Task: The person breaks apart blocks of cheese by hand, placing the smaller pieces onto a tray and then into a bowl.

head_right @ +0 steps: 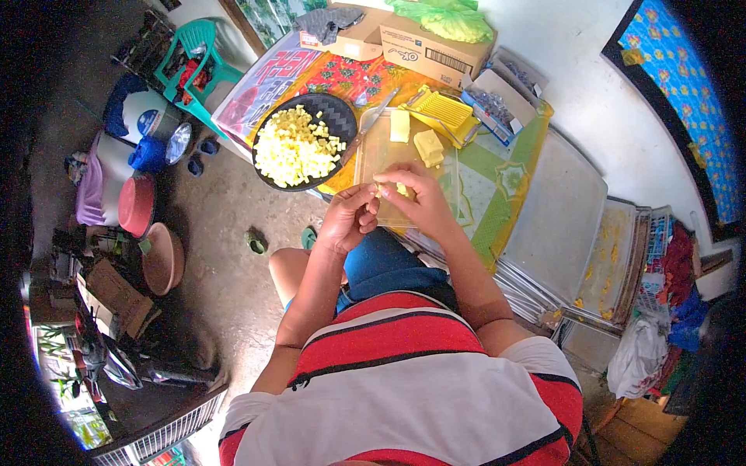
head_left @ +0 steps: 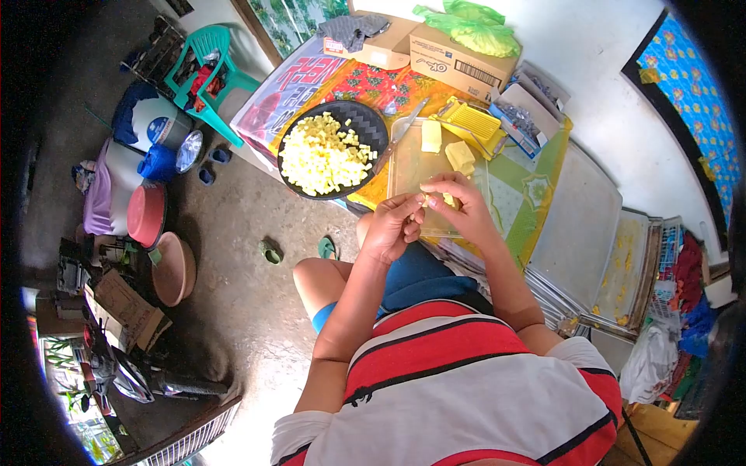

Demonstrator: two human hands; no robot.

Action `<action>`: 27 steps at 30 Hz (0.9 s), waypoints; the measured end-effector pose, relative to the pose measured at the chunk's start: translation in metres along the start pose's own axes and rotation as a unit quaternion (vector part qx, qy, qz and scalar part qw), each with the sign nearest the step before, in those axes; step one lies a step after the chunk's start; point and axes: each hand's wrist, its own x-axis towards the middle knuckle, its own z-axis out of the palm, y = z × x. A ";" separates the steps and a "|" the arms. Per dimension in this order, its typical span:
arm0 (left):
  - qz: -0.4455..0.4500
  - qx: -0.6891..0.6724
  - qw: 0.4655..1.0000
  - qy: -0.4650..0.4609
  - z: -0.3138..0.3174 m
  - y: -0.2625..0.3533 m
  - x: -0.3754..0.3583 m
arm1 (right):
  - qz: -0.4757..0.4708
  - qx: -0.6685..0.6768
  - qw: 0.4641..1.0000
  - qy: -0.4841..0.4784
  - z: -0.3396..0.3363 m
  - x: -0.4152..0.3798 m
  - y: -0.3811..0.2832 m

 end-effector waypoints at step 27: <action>0.006 -0.115 0.991 0.060 -0.052 -0.005 0.022 | 0.095 -0.288 0.945 -0.124 0.020 -0.006 0.092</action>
